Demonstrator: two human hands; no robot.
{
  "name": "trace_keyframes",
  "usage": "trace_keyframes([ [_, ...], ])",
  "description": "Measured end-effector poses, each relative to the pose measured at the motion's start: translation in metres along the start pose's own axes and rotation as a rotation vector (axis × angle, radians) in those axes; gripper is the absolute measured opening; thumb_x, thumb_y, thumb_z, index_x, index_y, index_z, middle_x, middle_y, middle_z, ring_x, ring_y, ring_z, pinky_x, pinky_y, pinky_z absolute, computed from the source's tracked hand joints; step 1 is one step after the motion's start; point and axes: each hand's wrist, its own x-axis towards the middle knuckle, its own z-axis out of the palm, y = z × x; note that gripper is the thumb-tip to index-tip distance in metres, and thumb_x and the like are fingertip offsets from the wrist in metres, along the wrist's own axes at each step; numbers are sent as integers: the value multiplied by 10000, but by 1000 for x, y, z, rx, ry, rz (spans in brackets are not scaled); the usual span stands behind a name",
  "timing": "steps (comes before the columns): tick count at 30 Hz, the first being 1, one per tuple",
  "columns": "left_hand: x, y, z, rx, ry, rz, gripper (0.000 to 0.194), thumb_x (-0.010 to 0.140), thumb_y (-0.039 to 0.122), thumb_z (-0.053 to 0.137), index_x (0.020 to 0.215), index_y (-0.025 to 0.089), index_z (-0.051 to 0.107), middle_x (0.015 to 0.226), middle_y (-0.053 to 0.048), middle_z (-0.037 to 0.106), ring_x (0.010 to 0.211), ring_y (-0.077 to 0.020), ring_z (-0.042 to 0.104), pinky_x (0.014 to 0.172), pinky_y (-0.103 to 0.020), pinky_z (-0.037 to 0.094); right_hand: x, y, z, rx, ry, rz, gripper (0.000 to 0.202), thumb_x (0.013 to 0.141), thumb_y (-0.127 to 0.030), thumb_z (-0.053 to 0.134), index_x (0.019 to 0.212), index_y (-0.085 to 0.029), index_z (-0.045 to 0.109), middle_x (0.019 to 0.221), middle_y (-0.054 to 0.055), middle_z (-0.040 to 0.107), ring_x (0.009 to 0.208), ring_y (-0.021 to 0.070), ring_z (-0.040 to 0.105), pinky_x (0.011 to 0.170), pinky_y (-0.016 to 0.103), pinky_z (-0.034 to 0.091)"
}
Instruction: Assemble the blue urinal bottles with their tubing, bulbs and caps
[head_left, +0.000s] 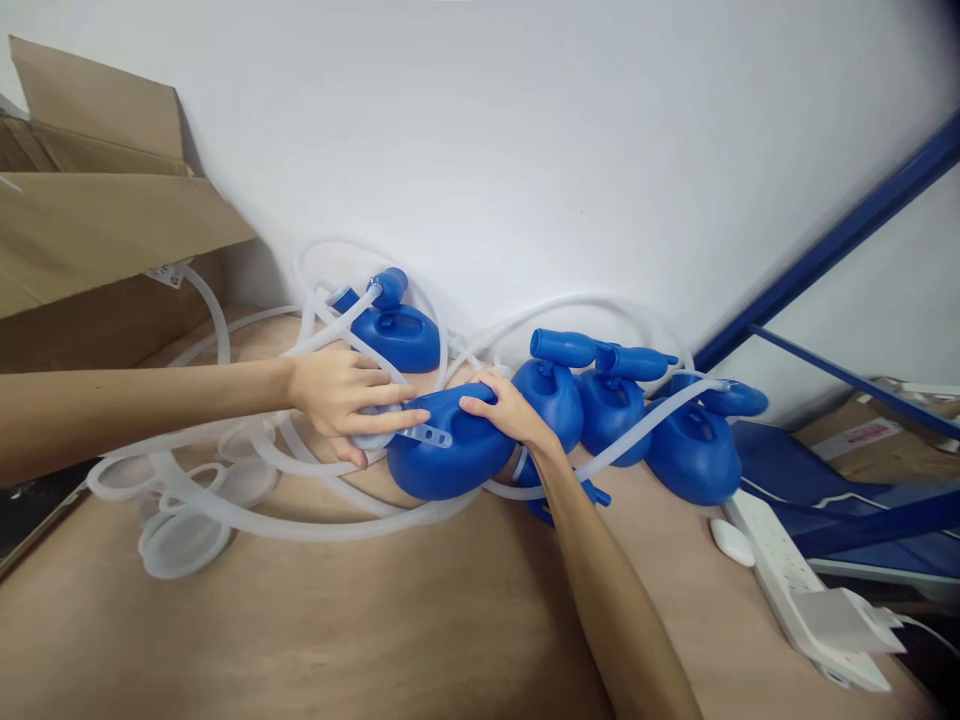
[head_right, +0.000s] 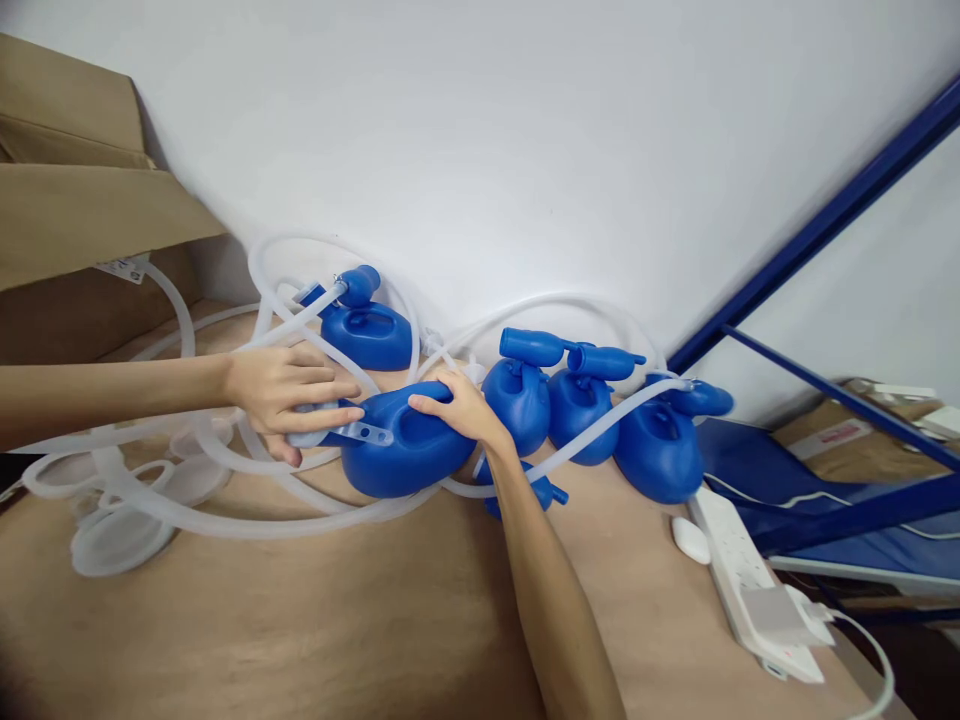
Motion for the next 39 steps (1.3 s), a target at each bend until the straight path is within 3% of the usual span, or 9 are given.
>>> trace_keyframes([
  [3,2,-4,8,-5,-45,68,681,893,798,433,1295,355,758,1101,-129,771,804,-274,736,691,-416,574,0,1,0,22,13,-8,431,852,-669,724,890,-241,703,963,18,698,965,258,641,972,413,490],
  [6,-3,-1,12,78,-118,-1,778,842,833,443,1345,320,742,924,-111,735,694,-269,679,625,-416,527,0,0,1,29,29,-27,407,852,-647,739,880,-242,712,945,13,699,945,253,645,971,409,494],
  [13,-15,30,8,202,112,-50,639,1014,645,363,1433,251,639,982,-93,721,667,-205,637,582,-334,415,0,-2,3,-15,37,-14,436,850,-670,720,826,-238,666,912,10,679,927,246,631,913,386,480],
  [16,-16,45,7,330,117,-150,634,1068,584,275,1424,189,621,1058,-112,732,627,-188,605,563,-330,364,0,-1,4,-75,51,9,443,854,-675,715,812,-240,642,923,12,681,954,256,628,925,397,463],
  [21,-9,63,2,290,14,-380,724,1052,672,251,1354,154,656,979,-131,743,576,-198,597,500,-324,313,-1,-3,4,-90,68,28,431,865,-656,706,791,-238,624,901,9,679,940,256,621,912,401,455],
  [25,1,76,-3,289,-9,-524,602,1087,517,270,1344,119,643,1065,-166,749,684,-248,667,495,-332,337,-3,-3,5,-92,103,45,435,856,-667,706,801,-241,636,902,11,689,940,265,625,907,407,452],
  [32,21,73,-23,134,-69,-757,524,1078,489,336,1275,138,671,1124,-175,765,933,-328,725,741,-397,521,-5,-2,9,-96,179,70,414,889,-662,686,914,-250,716,1006,26,736,1044,288,649,1007,437,447],
  [36,35,62,-48,43,-119,-702,570,1068,518,384,1540,247,554,1166,-112,781,990,-302,741,812,-369,536,-7,-3,9,-92,199,72,446,901,-682,660,974,-249,731,1054,33,743,1075,283,646,1015,426,465],
  [39,43,57,-60,-56,-166,-571,471,1052,401,433,1464,326,650,1298,-46,758,1063,-250,737,855,-320,531,-5,-4,9,-93,178,55,443,909,-676,658,976,-245,732,1081,34,745,1085,273,651,1025,409,471],
])
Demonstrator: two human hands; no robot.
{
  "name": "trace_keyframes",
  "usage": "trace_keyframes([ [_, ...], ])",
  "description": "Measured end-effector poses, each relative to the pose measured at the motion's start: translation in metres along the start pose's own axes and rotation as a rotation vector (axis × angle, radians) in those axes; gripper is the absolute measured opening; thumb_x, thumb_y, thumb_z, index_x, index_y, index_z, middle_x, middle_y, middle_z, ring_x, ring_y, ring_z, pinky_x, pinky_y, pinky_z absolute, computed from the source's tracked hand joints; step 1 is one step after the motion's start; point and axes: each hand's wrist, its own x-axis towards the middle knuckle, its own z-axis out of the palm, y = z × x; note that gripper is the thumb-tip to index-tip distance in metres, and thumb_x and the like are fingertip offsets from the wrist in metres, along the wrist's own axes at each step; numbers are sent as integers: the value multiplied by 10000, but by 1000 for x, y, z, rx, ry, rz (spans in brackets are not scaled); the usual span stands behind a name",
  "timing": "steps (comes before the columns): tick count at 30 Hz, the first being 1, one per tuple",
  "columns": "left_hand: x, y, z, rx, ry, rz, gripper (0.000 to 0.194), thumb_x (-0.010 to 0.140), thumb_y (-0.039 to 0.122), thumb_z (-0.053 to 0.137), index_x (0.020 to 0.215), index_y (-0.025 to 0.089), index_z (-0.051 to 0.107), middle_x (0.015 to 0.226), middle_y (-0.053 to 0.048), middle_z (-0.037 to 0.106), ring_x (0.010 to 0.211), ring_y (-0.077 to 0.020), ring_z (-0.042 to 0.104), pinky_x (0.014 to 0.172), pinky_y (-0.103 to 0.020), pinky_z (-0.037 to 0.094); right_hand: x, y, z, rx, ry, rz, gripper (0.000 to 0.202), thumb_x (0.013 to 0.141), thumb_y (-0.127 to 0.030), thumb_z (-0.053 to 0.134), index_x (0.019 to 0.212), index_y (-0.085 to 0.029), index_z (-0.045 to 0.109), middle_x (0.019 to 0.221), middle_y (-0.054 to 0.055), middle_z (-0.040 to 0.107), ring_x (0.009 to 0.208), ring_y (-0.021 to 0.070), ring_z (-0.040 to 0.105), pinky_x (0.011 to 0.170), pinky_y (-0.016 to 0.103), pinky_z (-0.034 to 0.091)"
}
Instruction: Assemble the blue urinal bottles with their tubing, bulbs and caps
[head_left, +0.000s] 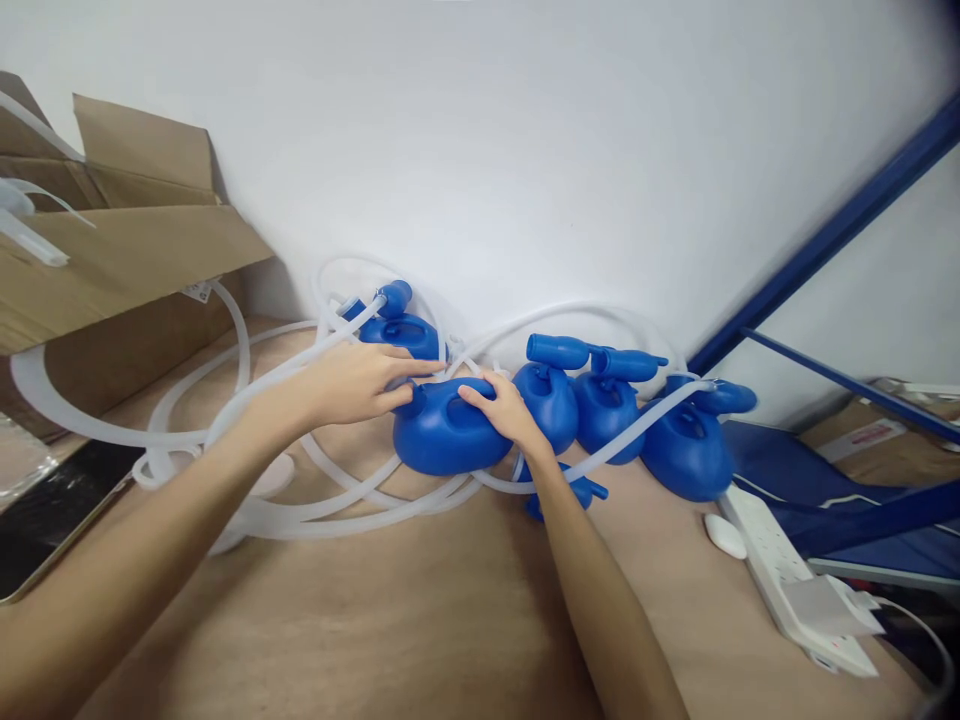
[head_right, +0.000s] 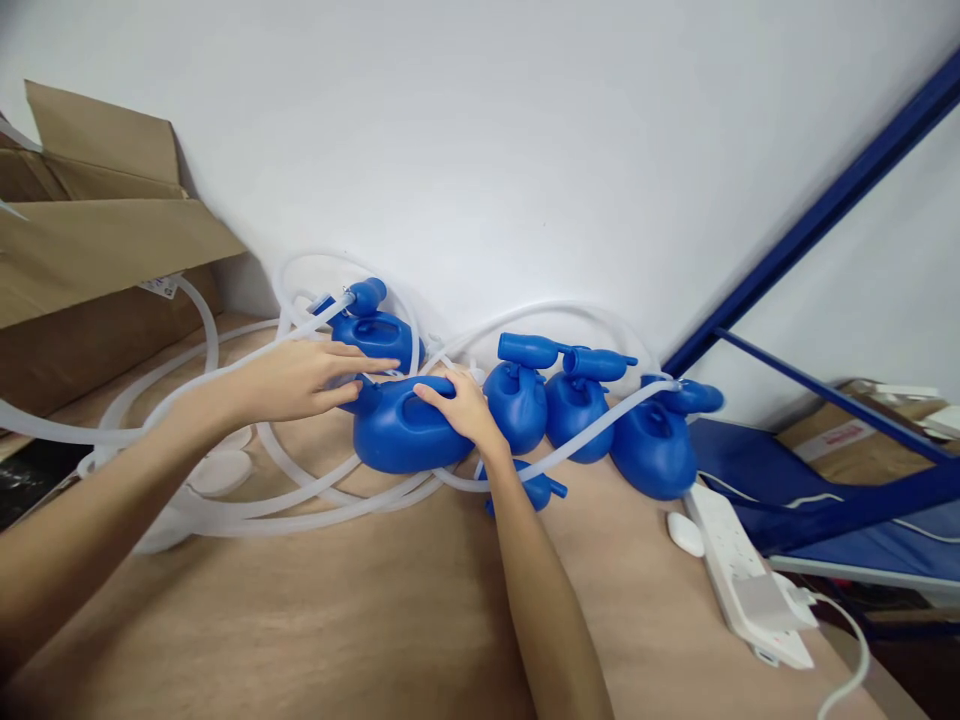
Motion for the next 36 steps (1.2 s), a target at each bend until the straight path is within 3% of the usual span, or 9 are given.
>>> trace_keyframes([
  [3,6,-2,-2,-88,-49,5,371,1021,334,490,1220,276,798,1210,-33,795,1006,-227,746,835,-304,520,2,0,1,-27,-11,13,464,905,-691,660,959,-234,725,1075,48,737,1079,285,653,1026,435,468],
  [6,12,-5,-1,-159,-74,-31,278,973,330,576,1075,246,821,1053,-28,818,879,-210,740,771,-294,495,1,-3,0,-55,-15,28,468,916,-694,650,990,-237,719,1089,51,736,1101,293,654,1044,462,464],
  [8,15,-7,0,-152,-81,-43,240,947,312,599,1007,225,815,984,-35,813,803,-200,720,738,-297,471,-1,-9,-4,-78,-35,10,457,945,-664,636,1126,-251,714,1167,54,732,1157,293,650,1081,473,459],
  [11,17,-9,3,-146,-57,-29,234,934,298,595,963,190,801,966,-62,802,775,-200,701,725,-307,449,-6,-28,-9,-228,-82,-150,462,1034,-526,578,1442,-310,598,1351,64,684,1331,296,584,1232,549,330],
  [13,18,-12,7,-176,-31,-15,235,934,300,592,951,179,793,962,-69,796,783,-202,698,726,-309,446,-9,-43,-8,-330,-125,-320,457,1070,-408,536,1520,-328,543,1440,69,646,1394,285,550,1272,558,282],
  [18,17,-18,12,-223,-1,1,205,918,269,597,923,169,777,934,-57,791,780,-190,690,736,-304,450,-10,-58,13,-344,-75,-503,301,1075,-316,546,1327,-251,696,1343,68,747,1254,260,668,1107,452,472],
  [25,12,-24,9,-355,-14,17,236,898,236,603,990,207,818,966,7,821,779,-141,708,759,-250,473,-11,-49,24,-381,-6,-573,220,1075,-321,584,1177,-261,770,1270,49,782,1186,247,700,1017,439,483],
  [29,13,-24,11,-395,-12,-1,236,930,311,605,935,214,820,861,18,806,693,-120,669,691,-243,441,-12,-47,22,-405,-1,-622,230,1081,-334,582,1144,-262,791,1300,45,771,1190,248,690,1006,445,483],
  [36,18,-23,16,-423,5,-69,161,819,274,663,832,206,809,772,28,777,655,-116,634,651,-237,427,-12,-45,20,-389,-28,-646,272,1089,-366,565,1171,-269,806,1284,41,779,1191,247,678,998,451,493],
])
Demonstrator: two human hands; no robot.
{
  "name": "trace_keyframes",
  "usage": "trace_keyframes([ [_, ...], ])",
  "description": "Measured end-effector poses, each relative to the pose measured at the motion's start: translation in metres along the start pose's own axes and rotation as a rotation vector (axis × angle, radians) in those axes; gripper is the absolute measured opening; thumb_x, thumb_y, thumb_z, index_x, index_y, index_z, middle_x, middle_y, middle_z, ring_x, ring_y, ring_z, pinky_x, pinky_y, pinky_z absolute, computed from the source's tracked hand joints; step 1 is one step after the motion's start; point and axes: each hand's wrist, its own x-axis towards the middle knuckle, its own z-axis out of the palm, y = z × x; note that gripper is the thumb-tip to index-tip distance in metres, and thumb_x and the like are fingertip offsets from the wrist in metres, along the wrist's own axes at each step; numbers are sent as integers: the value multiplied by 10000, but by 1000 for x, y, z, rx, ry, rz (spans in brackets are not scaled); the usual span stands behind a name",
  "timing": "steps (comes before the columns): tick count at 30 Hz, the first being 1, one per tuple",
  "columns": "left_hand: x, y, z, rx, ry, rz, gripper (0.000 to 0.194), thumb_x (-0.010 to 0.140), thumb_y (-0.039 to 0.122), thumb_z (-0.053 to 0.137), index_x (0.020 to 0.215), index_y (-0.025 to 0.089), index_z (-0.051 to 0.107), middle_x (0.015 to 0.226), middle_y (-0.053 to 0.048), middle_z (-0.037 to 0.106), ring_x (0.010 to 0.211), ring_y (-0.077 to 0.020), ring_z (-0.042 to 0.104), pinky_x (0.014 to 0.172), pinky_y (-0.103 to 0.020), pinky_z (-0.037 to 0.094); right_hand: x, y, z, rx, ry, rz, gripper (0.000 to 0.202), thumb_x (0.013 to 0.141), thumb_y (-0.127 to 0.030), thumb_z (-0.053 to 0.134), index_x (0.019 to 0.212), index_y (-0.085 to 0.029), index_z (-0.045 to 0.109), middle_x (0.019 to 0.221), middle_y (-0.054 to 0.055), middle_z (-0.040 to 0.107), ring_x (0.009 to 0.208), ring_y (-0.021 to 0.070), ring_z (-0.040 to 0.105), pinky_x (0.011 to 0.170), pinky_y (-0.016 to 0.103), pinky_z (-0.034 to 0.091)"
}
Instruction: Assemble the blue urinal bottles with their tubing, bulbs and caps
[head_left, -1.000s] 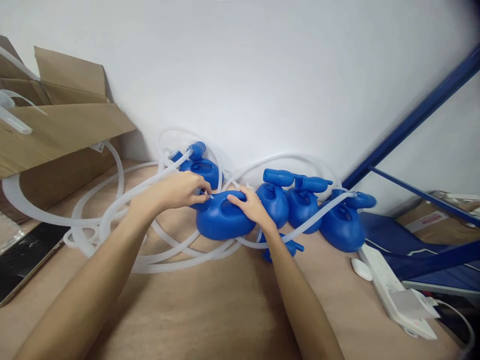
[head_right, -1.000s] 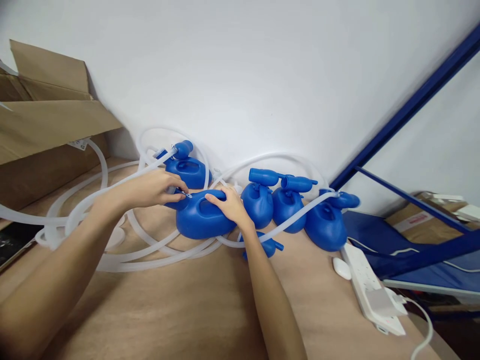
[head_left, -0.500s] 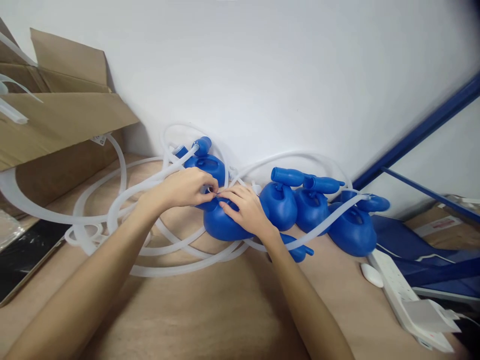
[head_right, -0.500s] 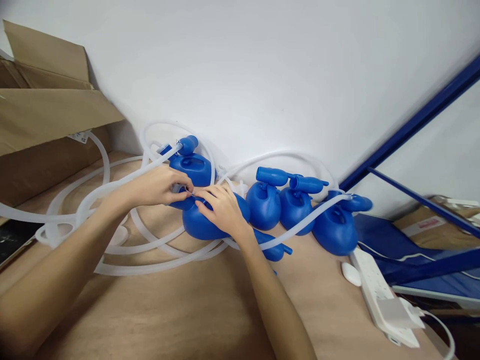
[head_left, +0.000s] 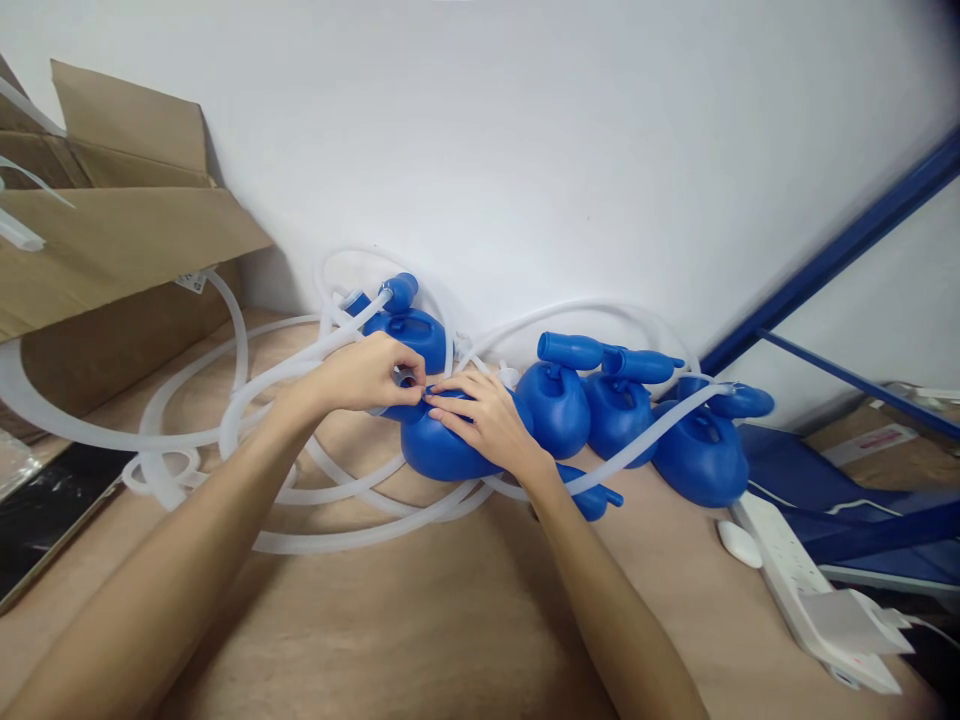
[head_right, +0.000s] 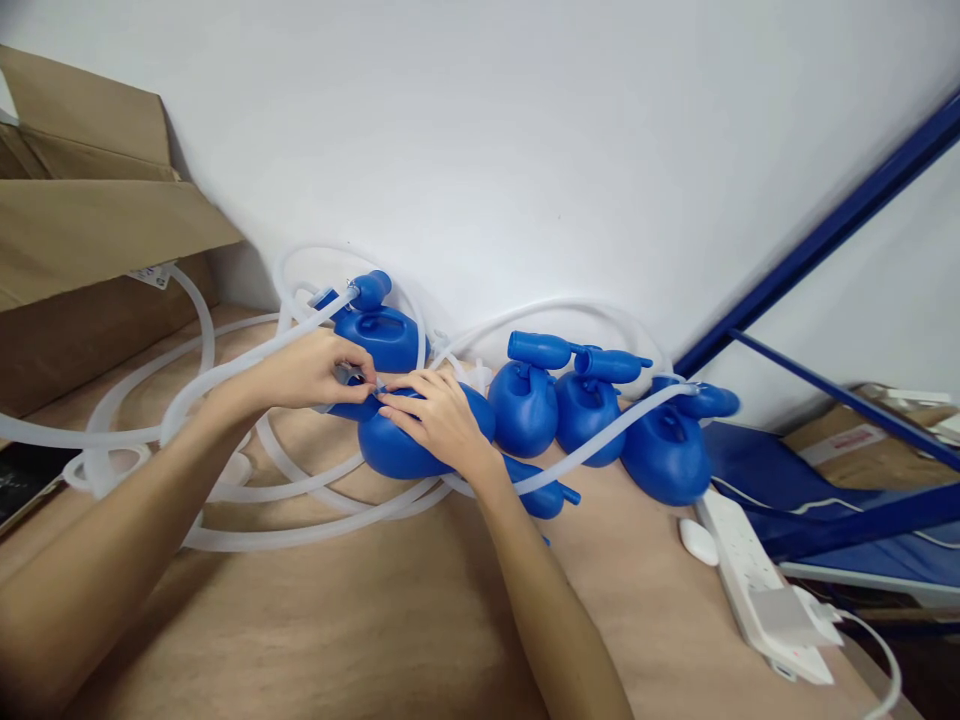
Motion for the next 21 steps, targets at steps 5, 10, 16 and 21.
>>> trace_keyframes([
  [5,0,0,0,-6,18,-11,170,801,273,647,778,185,791,723,24,758,615,-110,609,634,-239,419,1,-1,-1,8,-21,19,273,1087,-358,571,1207,-272,800,1320,41,766,1206,253,667,1012,460,489],
  [10,1,0,-2,-43,25,-55,203,807,270,626,802,183,810,700,20,751,582,-108,579,624,-245,410,2,-2,-1,14,-41,36,273,1084,-353,578,1225,-266,795,1328,35,762,1219,253,653,1037,462,478],
  [16,3,1,0,-29,13,-143,236,818,343,631,858,180,795,783,-20,766,684,-158,639,645,-262,430,3,-8,-2,-10,-84,70,289,1092,-368,559,1231,-278,795,1341,43,752,1237,255,633,1045,467,463],
  [21,1,-1,4,90,39,-186,288,853,455,610,795,185,692,726,-43,715,666,-188,618,624,-289,406,4,-12,-3,-34,-95,92,323,1097,-379,536,1256,-253,787,1335,65,746,1225,264,631,1043,486,469],
])
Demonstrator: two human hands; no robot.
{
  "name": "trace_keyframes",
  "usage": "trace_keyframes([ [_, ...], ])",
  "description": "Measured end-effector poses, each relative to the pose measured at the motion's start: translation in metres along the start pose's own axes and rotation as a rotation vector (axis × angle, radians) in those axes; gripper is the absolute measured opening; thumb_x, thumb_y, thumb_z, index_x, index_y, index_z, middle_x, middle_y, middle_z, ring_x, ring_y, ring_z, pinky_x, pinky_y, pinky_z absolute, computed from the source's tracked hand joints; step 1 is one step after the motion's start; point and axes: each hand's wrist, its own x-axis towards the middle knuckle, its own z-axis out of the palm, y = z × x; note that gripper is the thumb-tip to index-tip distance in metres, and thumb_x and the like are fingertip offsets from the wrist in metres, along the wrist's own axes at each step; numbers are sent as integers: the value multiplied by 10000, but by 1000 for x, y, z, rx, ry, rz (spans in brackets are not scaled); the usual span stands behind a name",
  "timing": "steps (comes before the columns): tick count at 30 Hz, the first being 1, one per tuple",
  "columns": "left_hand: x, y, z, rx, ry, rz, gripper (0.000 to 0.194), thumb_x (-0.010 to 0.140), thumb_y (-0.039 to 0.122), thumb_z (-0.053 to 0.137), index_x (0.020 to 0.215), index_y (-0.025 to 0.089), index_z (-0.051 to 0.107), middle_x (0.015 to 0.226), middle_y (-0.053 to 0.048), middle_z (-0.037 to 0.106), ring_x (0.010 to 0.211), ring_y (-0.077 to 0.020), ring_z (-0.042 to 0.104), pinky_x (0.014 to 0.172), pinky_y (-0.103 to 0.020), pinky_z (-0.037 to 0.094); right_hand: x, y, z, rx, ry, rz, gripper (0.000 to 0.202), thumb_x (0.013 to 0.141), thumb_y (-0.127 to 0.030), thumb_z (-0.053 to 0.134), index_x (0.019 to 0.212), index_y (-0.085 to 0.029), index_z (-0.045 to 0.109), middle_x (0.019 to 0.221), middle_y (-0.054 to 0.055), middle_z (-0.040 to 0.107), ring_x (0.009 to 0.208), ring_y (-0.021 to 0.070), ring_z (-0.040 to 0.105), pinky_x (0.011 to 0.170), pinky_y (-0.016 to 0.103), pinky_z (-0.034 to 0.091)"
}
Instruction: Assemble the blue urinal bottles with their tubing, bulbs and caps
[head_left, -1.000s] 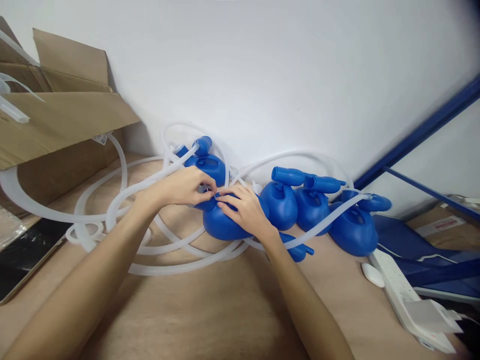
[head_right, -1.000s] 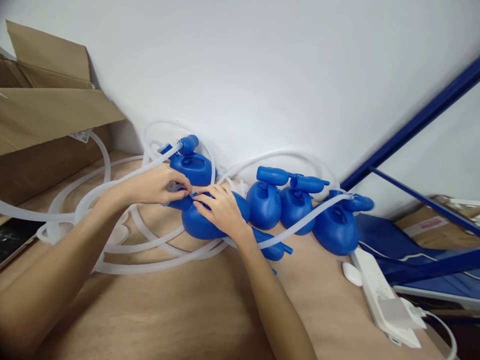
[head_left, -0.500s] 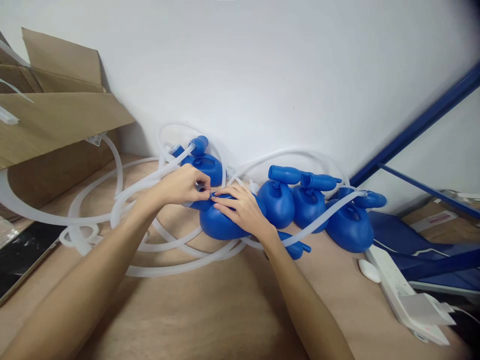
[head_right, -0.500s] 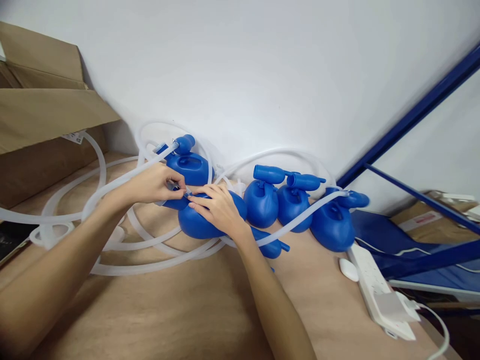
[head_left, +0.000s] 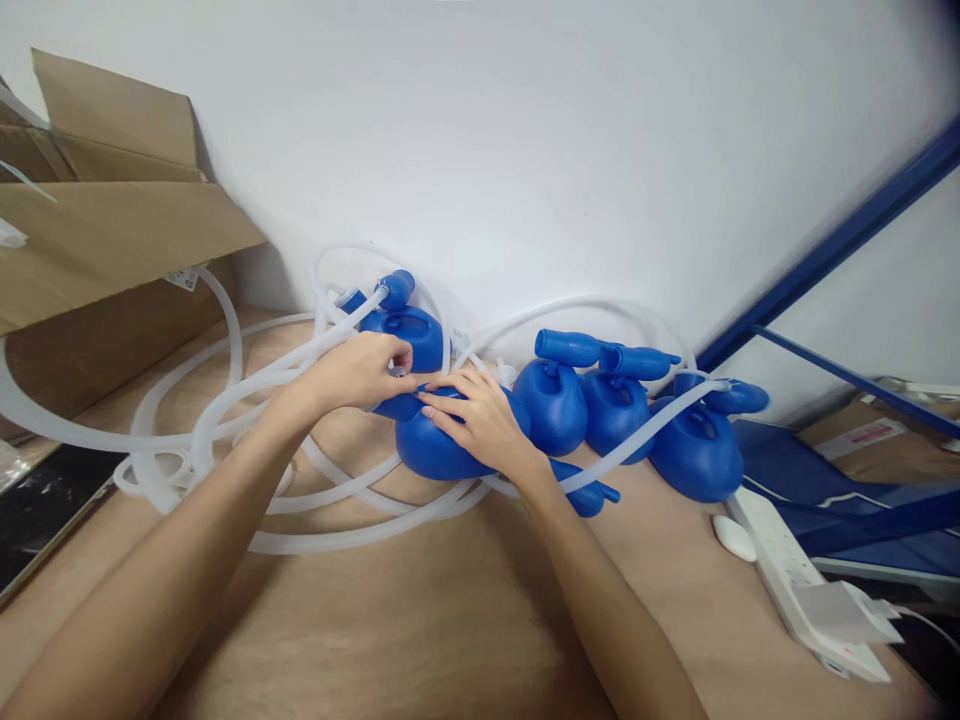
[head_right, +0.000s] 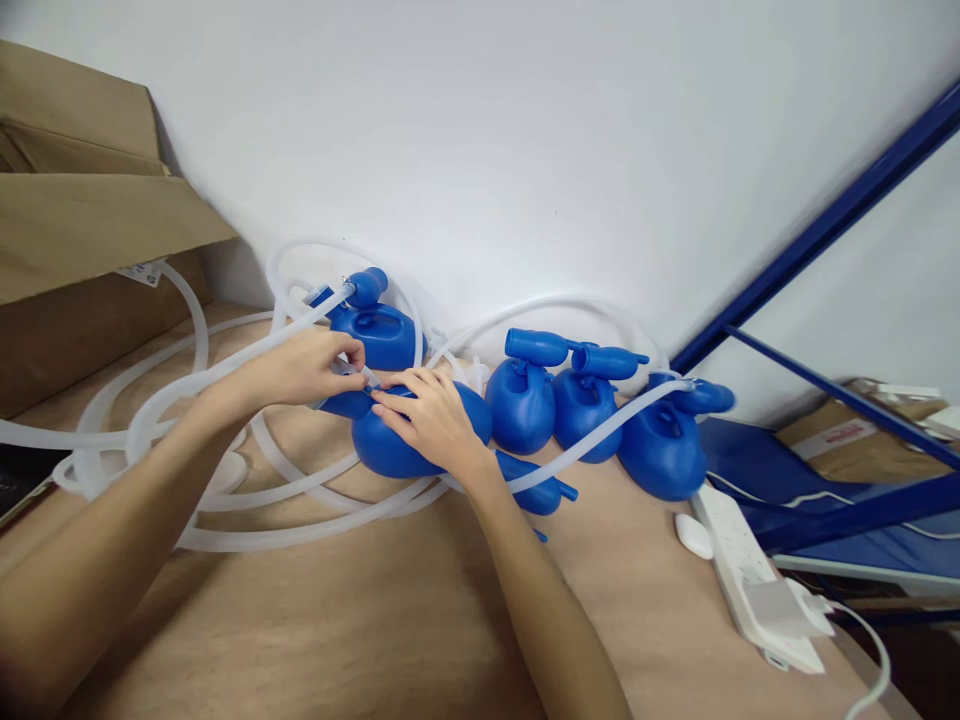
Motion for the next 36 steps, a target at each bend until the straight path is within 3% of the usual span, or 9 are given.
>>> trace_keyframes([
  [5,0,5,0,-22,10,-12,317,879,488,597,798,192,676,753,-34,725,665,-180,621,631,-280,411,2,0,-1,7,-27,27,302,1094,-378,546,1259,-277,778,1367,54,736,1254,265,632,1066,489,465],
  [9,-9,12,-15,56,-106,-48,497,924,600,566,1148,194,745,960,-79,782,833,-236,696,697,-283,444,1,1,-12,39,-90,23,347,1087,-373,557,1382,-263,704,1477,79,668,1368,268,586,1171,503,426],
  [13,-28,-2,-41,125,-273,-232,883,764,709,741,1504,257,577,1228,-112,757,1046,-312,714,764,-287,481,-6,13,-29,-5,-109,210,695,927,-614,729,1513,-263,597,1460,134,651,1405,375,551,1199,624,385],
  [17,-45,-39,-66,194,-261,-335,605,876,516,665,1423,261,620,1191,-84,747,958,-262,703,756,-270,471,-11,33,-40,180,-107,354,506,927,-492,773,1365,-246,708,1239,105,723,1206,322,677,1073,519,519],
  [21,-55,-48,-84,265,-15,-342,408,930,541,576,1142,214,697,967,-40,734,830,-229,651,713,-276,424,-10,40,-55,305,188,416,325,912,-390,792,1211,-262,778,1152,69,743,1107,280,701,1058,465,535],
  [25,-61,-14,-91,144,445,-362,344,883,431,609,1121,213,727,794,25,670,741,-178,611,742,-273,429,-11,36,-80,310,531,502,354,852,-411,836,1169,-260,792,1201,61,757,1156,276,690,1108,472,514],
  [27,-61,3,-89,-39,595,-319,353,866,415,632,1129,210,748,766,37,674,718,-159,628,737,-264,458,-13,35,-92,364,693,532,360,830,-429,849,1144,-261,791,1177,42,773,1139,262,699,1103,469,525],
  [31,-53,17,-77,-301,540,-202,345,833,469,698,978,162,752,721,12,686,705,-170,648,671,-265,487,-23,37,-113,538,973,596,446,805,-608,831,1080,-261,778,993,12,772,967,235,725,959,452,607],
  [36,-32,10,-59,-405,236,-138,441,783,552,733,977,157,738,890,-55,763,841,-224,686,788,-333,542,-32,43,-123,703,1082,573,435,854,-671,768,1025,-271,772,989,27,752,969,223,727,880,407,632],
])
